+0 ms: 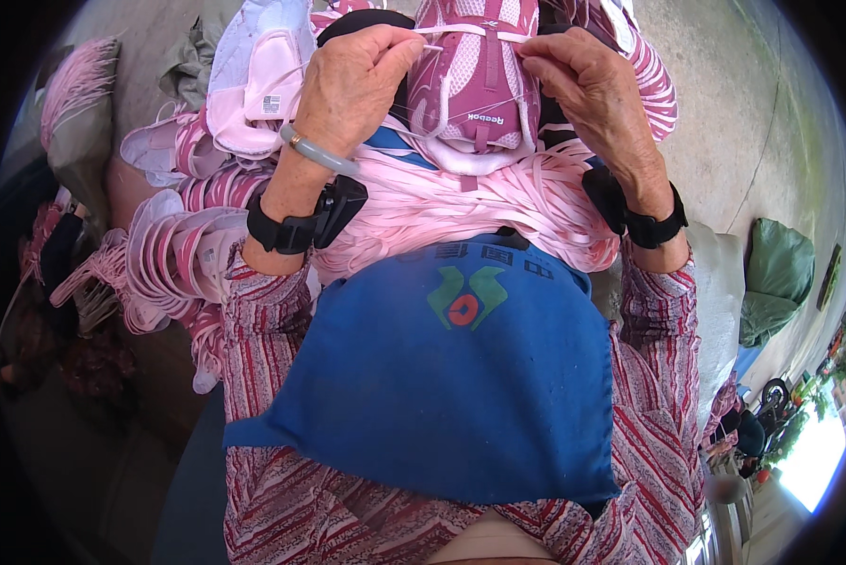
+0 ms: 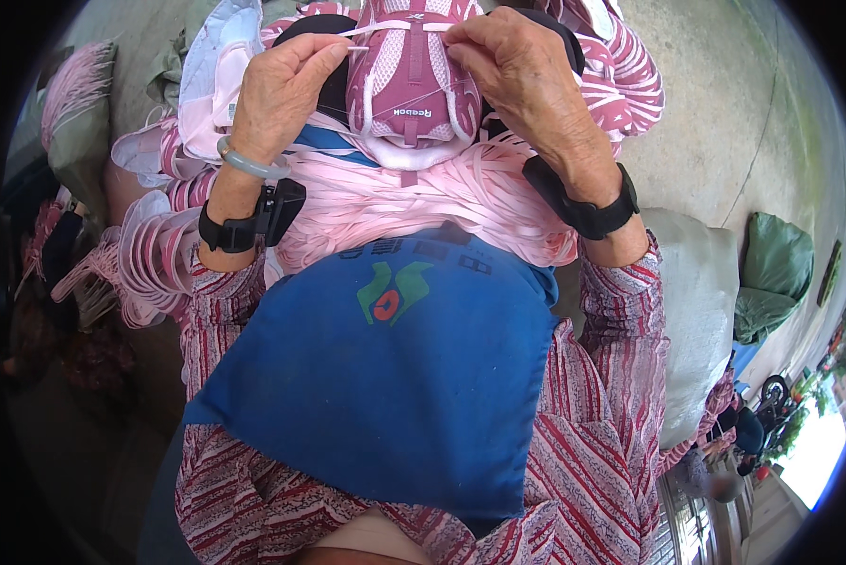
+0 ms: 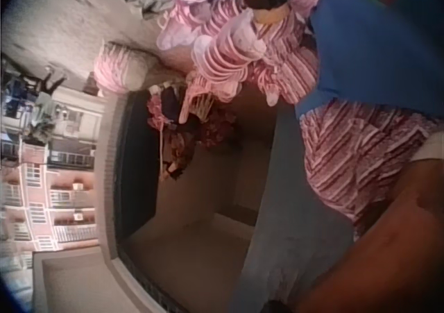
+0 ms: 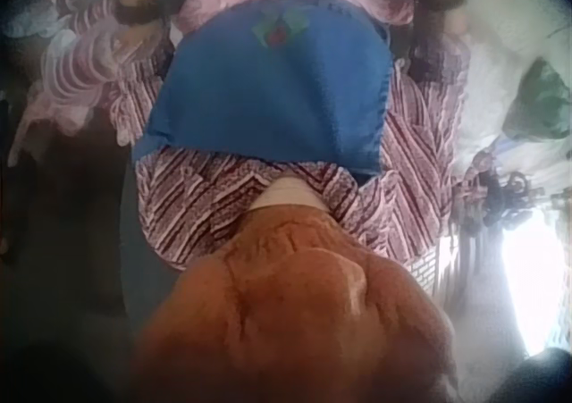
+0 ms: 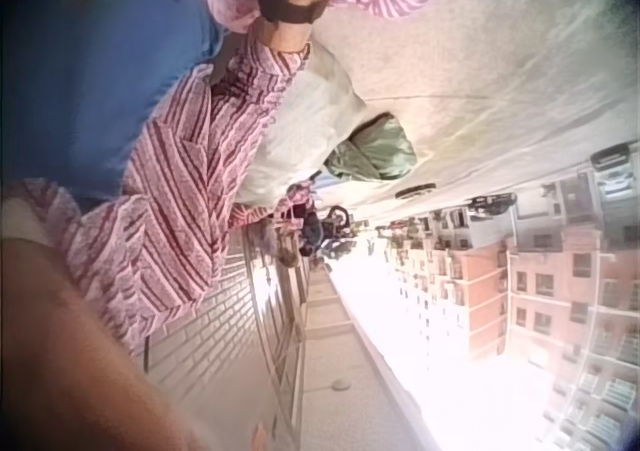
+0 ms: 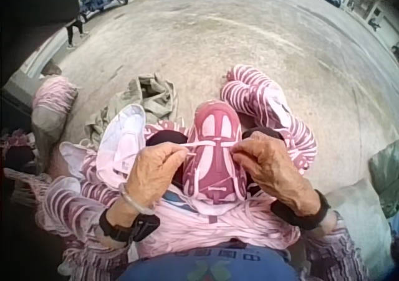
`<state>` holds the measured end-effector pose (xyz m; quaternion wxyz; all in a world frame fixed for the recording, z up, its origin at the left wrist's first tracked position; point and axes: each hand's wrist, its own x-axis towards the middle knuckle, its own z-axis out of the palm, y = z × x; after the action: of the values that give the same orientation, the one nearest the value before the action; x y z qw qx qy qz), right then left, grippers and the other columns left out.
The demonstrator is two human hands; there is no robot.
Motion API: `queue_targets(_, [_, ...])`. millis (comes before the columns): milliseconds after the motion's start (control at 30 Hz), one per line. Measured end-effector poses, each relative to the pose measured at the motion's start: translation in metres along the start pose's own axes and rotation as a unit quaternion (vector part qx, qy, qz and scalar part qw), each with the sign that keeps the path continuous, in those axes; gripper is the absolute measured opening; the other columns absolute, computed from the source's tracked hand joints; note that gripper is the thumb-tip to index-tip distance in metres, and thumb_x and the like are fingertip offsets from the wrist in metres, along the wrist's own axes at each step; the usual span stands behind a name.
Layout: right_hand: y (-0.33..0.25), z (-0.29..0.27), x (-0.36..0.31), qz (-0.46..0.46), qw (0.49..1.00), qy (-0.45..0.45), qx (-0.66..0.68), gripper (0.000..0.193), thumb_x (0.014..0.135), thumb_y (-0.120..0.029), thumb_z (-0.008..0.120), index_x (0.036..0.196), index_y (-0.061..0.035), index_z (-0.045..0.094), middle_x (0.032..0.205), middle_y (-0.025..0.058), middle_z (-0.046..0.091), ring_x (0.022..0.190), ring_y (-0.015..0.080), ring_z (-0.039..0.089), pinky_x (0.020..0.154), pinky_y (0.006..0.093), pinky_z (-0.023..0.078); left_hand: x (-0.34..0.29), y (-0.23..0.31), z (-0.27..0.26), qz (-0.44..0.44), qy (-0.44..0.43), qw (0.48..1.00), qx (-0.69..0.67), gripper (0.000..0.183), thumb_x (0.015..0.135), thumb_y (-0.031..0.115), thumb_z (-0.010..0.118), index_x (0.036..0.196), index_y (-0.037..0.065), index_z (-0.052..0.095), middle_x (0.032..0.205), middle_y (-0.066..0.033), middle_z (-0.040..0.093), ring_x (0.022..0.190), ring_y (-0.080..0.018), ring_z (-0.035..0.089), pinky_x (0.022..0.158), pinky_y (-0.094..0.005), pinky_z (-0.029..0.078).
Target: Lacing a series of pink athletic shoes.
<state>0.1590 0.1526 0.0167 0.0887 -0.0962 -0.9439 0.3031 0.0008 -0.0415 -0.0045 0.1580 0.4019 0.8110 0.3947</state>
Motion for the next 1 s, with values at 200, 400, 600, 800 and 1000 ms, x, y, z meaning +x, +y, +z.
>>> queue_targets(200, [-0.007,0.016,0.031,-0.113,0.989,0.088,0.029,0.014,0.086,-0.012,0.062,0.094,-0.0011,0.064,0.076,0.0094,0.060,0.066,0.0220,0.058,0.061,0.0308,0.047,0.014,-0.001,0.010,-0.062,-0.020,0.985,-0.161,0.024,0.091,0.025,0.062,0.100,0.003,0.068,0.073,0.0014,0.062,0.063,-0.0048,0.053,0.057,-0.0192,0.043])
queue_targets(400, [-0.003,0.004,0.045,-0.019,0.995,0.094,0.031,0.012,0.081,-0.010,0.064,0.084,0.0016,0.062,0.074,0.0193,0.058,0.066,0.0330,0.059,0.060,0.0387,0.046,0.023,-0.001,0.015,0.042,0.025,0.998,-0.047,0.023,0.091,0.025,0.062,0.097,0.003,0.067,0.077,0.0003,0.064,0.074,-0.0082,0.057,0.068,-0.0222,0.046])
queue_targets(600, [0.004,-0.006,0.006,0.132,0.972,-0.033,0.190,0.018,0.093,-0.014,0.056,0.106,-0.0038,0.064,0.076,0.0021,0.063,0.069,0.0069,0.060,0.063,0.0213,0.051,0.030,-0.004,0.017,0.002,0.006,0.998,-0.062,0.024,0.090,0.026,0.063,0.097,0.004,0.068,0.081,-0.0005,0.066,0.076,-0.0075,0.058,0.069,-0.0209,0.046])
queue_targets(800, [0.018,0.012,0.004,0.053,0.993,0.079,0.068,0.016,0.090,-0.014,0.059,0.101,-0.0036,0.064,0.078,0.0077,0.064,0.067,0.0154,0.063,0.063,0.0258,0.050,0.028,0.004,0.018,-0.006,0.022,0.999,-0.050,0.021,0.087,0.025,0.066,0.093,0.005,0.069,0.080,-0.0036,0.067,0.074,-0.0106,0.061,0.068,-0.0231,0.049])
queue_targets(1000, [0.016,0.012,0.005,0.069,0.993,0.072,0.069,0.018,0.092,-0.017,0.058,0.103,-0.0046,0.064,0.075,0.0037,0.064,0.065,0.0089,0.062,0.059,0.0214,0.052,0.030,0.007,0.017,-0.018,0.012,0.998,-0.067,0.021,0.085,0.024,0.067,0.090,0.005,0.070,0.087,-0.0043,0.067,0.077,-0.0128,0.062,0.070,-0.0246,0.049])
